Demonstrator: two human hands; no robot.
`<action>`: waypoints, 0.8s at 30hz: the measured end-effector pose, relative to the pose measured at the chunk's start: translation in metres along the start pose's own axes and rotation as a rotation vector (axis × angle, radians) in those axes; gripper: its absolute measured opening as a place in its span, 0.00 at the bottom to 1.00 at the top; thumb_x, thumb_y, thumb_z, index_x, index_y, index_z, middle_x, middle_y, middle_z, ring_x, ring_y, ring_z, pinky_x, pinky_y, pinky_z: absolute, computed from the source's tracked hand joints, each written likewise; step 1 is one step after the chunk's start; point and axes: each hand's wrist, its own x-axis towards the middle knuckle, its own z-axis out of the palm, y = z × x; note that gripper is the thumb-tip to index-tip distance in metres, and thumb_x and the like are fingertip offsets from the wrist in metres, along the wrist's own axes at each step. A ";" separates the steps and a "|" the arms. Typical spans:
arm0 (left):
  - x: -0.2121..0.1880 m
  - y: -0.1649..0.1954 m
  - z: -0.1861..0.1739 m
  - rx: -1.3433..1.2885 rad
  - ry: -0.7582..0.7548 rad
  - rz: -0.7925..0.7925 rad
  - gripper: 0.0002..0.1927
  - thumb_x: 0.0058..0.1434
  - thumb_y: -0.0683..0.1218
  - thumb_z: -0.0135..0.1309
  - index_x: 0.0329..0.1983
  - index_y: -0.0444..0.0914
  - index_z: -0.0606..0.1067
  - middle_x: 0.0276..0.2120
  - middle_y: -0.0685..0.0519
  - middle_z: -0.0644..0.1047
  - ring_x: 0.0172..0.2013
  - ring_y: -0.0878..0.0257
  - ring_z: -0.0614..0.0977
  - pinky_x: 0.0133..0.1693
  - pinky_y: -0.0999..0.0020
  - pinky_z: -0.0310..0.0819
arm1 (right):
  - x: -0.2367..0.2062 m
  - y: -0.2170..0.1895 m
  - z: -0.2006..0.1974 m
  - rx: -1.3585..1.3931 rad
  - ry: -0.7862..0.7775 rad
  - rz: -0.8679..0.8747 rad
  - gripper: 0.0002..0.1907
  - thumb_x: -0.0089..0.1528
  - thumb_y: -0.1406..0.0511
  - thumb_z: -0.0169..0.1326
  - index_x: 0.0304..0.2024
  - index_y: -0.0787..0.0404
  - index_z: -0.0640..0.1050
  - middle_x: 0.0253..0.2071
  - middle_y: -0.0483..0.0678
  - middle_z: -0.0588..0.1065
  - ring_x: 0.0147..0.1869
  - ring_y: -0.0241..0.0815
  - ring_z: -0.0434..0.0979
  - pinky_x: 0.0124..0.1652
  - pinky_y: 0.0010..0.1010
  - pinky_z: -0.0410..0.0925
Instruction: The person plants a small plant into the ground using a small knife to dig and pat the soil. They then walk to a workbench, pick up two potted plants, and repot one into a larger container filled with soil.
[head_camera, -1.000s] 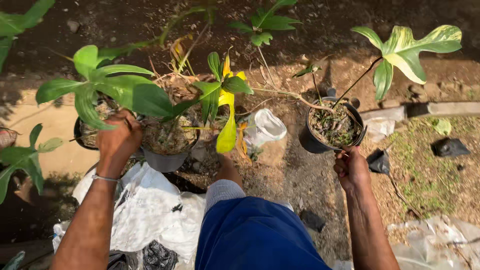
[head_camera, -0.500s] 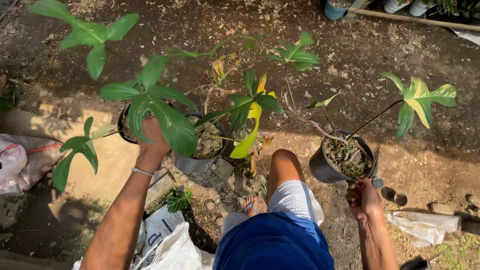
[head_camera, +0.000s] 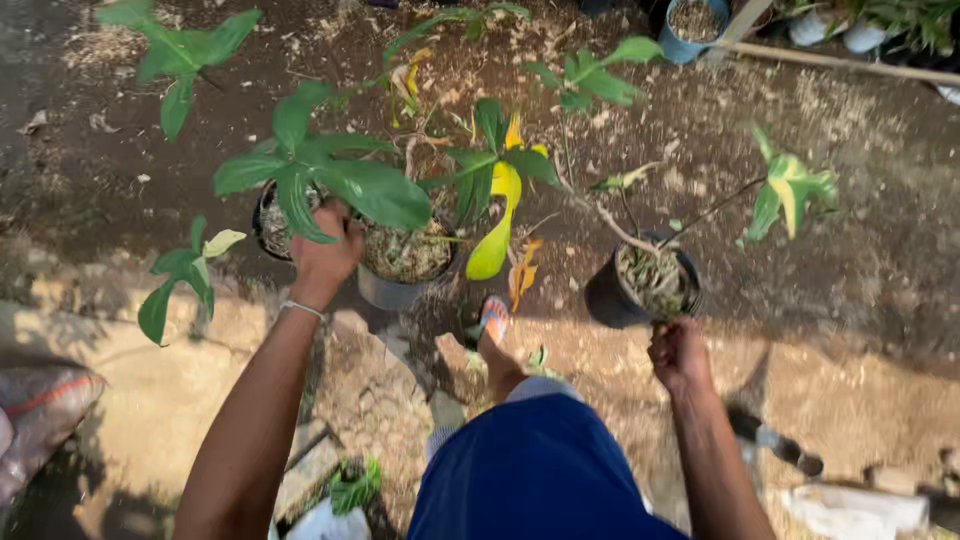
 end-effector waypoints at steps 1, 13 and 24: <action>0.038 0.004 0.002 -0.007 0.023 0.017 0.13 0.70 0.51 0.55 0.40 0.36 0.80 0.35 0.42 0.81 0.33 0.49 0.84 0.38 0.53 0.80 | 0.023 -0.005 0.019 0.012 -0.047 -0.039 0.10 0.68 0.62 0.48 0.30 0.52 0.67 0.25 0.40 0.66 0.21 0.32 0.59 0.21 0.23 0.54; 0.222 0.026 0.093 0.046 -0.175 0.270 0.11 0.56 0.50 0.60 0.36 0.38 0.80 0.35 0.38 0.81 0.37 0.40 0.82 0.40 0.46 0.77 | 0.035 0.026 0.064 0.340 0.192 -0.194 0.15 0.67 0.59 0.50 0.26 0.55 0.68 0.15 0.37 0.57 0.14 0.31 0.50 0.17 0.24 0.49; 0.401 0.083 0.147 0.126 -0.310 0.908 0.17 0.64 0.51 0.57 0.50 0.35 0.77 0.38 0.39 0.81 0.37 0.44 0.83 0.39 0.49 0.77 | -0.075 0.182 0.146 0.690 1.024 -0.379 0.11 0.69 0.61 0.44 0.32 0.54 0.69 0.22 0.39 0.65 0.19 0.32 0.57 0.20 0.26 0.53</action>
